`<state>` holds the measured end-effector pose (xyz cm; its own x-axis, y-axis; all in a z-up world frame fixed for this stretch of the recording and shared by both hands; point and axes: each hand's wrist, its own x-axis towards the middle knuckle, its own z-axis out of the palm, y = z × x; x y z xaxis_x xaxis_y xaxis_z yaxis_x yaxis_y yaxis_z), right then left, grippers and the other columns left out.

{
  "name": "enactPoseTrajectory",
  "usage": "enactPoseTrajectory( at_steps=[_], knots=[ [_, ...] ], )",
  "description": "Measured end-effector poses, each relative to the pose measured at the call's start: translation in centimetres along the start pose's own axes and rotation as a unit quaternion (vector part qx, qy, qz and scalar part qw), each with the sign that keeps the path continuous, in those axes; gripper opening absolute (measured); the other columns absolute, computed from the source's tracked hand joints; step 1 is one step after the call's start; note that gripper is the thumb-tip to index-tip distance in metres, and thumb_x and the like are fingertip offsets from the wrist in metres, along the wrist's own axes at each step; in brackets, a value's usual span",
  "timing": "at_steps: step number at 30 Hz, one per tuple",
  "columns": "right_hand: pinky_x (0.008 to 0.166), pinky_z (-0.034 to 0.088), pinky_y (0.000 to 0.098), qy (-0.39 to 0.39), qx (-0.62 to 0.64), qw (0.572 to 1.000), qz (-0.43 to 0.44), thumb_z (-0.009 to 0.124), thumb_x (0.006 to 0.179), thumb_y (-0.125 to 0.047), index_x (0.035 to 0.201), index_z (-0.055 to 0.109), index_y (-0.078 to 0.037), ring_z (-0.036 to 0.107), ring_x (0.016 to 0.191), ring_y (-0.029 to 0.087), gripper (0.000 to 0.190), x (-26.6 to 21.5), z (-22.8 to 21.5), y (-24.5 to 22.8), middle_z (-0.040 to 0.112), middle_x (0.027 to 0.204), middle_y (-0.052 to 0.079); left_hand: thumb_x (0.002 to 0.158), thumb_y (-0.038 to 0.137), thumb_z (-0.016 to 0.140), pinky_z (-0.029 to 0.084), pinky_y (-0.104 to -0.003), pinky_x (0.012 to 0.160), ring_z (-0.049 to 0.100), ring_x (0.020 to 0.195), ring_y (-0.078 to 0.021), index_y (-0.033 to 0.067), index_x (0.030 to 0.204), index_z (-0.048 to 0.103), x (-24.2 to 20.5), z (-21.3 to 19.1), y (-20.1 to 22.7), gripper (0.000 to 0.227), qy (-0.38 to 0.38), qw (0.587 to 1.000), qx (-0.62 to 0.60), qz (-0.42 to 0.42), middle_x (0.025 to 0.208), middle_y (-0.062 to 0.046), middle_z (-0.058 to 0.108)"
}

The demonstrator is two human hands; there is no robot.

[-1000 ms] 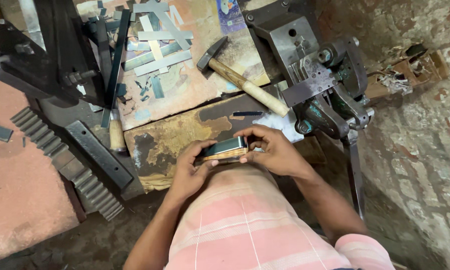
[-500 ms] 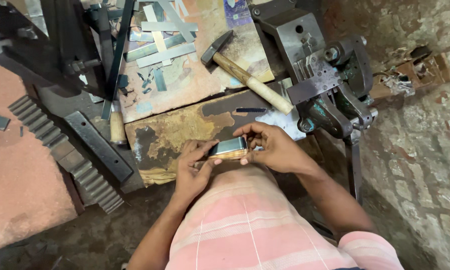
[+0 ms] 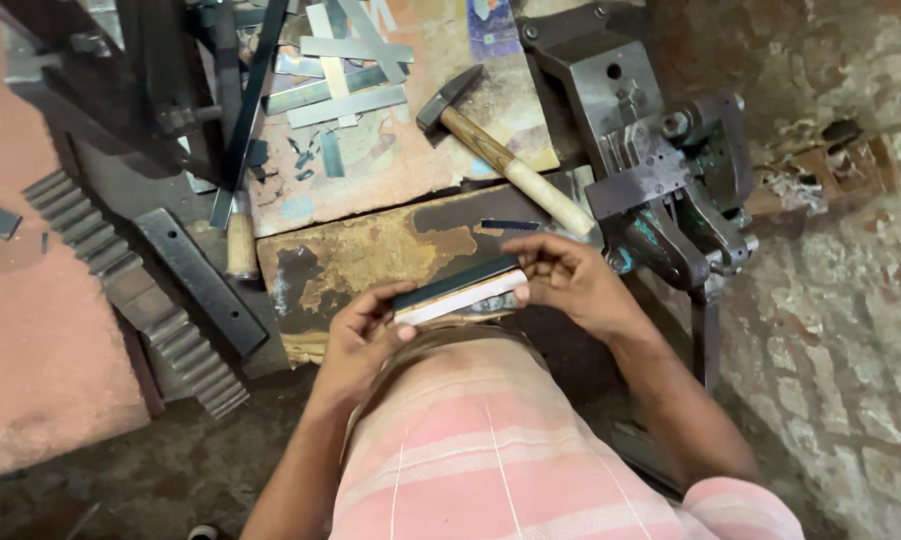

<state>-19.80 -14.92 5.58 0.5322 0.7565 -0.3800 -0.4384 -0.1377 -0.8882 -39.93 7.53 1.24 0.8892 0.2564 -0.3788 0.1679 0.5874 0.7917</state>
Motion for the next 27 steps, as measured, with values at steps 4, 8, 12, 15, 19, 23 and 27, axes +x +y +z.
enactPoseTrajectory(
  at_steps=[4, 8, 12, 15, 19, 23, 27],
  knots=[
    [0.079, 0.059, 0.0277, -0.02, -0.014, 1.0, -0.009, 0.078, 0.086, 0.004, 0.132, 0.064, 0.005, 0.069, 0.085, 0.013, 0.048, -0.6, -0.6, 2.1, 0.067, 0.1, 0.008, 0.094, 0.008, 0.073, 0.056, -0.032, 0.1, 0.067, 0.11, -0.0204, -0.0072, 0.138, 0.061, -0.8, -1.6, -2.6, 0.048, 0.012, 0.995, -0.102, 0.012, 0.123, -0.016, 0.07],
    [0.081, 0.06, 0.0272, 0.003, -0.016, 1.0, -0.024, 0.075, 0.089, 0.001, 0.129, 0.064, 0.007, 0.072, 0.086, 0.014, 0.042, -1.1, 0.0, 3.2, 0.071, 0.101, 0.009, 0.097, 0.009, 0.073, 0.053, -0.032, 0.093, 0.065, 0.109, -0.0203, -0.0087, 0.136, 0.065, -1.2, -1.4, -3.2, 0.044, 0.072, 0.997, -0.015, 0.04, 0.127, -0.015, 0.07],
    [0.081, 0.06, 0.0272, 0.022, -0.007, 0.999, -0.036, 0.075, 0.09, 0.002, 0.127, 0.065, 0.009, 0.071, 0.088, 0.013, 0.039, -1.6, 0.7, 3.2, 0.07, 0.101, 0.008, 0.097, 0.012, 0.07, 0.053, -0.036, 0.103, 0.064, 0.119, -0.0254, -0.0011, 0.137, 0.066, -1.9, 0.1, 1.2, 0.043, 0.044, 0.958, 0.239, 0.154, 0.129, -0.016, 0.068],
    [0.078, 0.061, 0.0278, -0.002, -0.007, 0.999, -0.052, 0.075, 0.09, 0.002, 0.126, 0.064, 0.009, 0.073, 0.086, 0.015, 0.038, -2.1, 1.0, 2.3, 0.068, 0.099, 0.007, 0.095, 0.014, 0.069, 0.049, -0.039, 0.104, 0.059, 0.123, -0.0323, 0.0012, 0.141, 0.061, -1.9, 2.5, 4.5, 0.048, -0.011, 0.838, 0.458, 0.295, 0.132, -0.022, 0.063],
    [0.079, 0.057, 0.0257, -0.031, -0.081, 0.994, -0.062, 0.076, 0.091, 0.002, 0.126, 0.066, 0.009, 0.067, 0.09, 0.012, 0.038, -3.1, 2.9, 1.0, 0.07, 0.102, 0.008, 0.095, 0.016, 0.071, 0.052, -0.034, 0.095, 0.066, 0.106, -0.0236, 0.0023, 0.135, 0.063, -1.1, 5.2, 4.1, 0.043, -0.088, 0.896, 0.369, 0.232, 0.116, -0.012, 0.07],
    [0.076, 0.059, 0.0267, -0.018, 0.036, 0.998, -0.055, 0.077, 0.089, -0.005, 0.118, 0.067, 0.004, 0.07, 0.084, 0.013, 0.031, -2.3, 4.2, 1.6, 0.071, 0.099, 0.008, 0.101, 0.017, 0.069, 0.051, -0.026, 0.09, 0.062, 0.104, -0.0104, -0.0022, 0.133, 0.061, -0.6, 6.1, 1.9, 0.038, -0.071, 0.992, 0.068, 0.077, 0.115, -0.003, 0.069],
    [0.081, 0.055, 0.0281, -0.02, 0.091, 0.991, -0.094, 0.083, 0.091, -0.008, 0.103, 0.068, 0.001, 0.066, 0.089, 0.013, 0.021, -1.9, 4.9, 4.5, 0.071, 0.101, 0.009, 0.097, 0.013, 0.073, 0.05, -0.024, 0.086, 0.059, 0.097, -0.0075, -0.0023, 0.125, 0.059, -1.2, 6.1, 0.4, 0.035, -0.072, 0.996, -0.051, 0.03, 0.108, -0.002, 0.065]
  ],
)
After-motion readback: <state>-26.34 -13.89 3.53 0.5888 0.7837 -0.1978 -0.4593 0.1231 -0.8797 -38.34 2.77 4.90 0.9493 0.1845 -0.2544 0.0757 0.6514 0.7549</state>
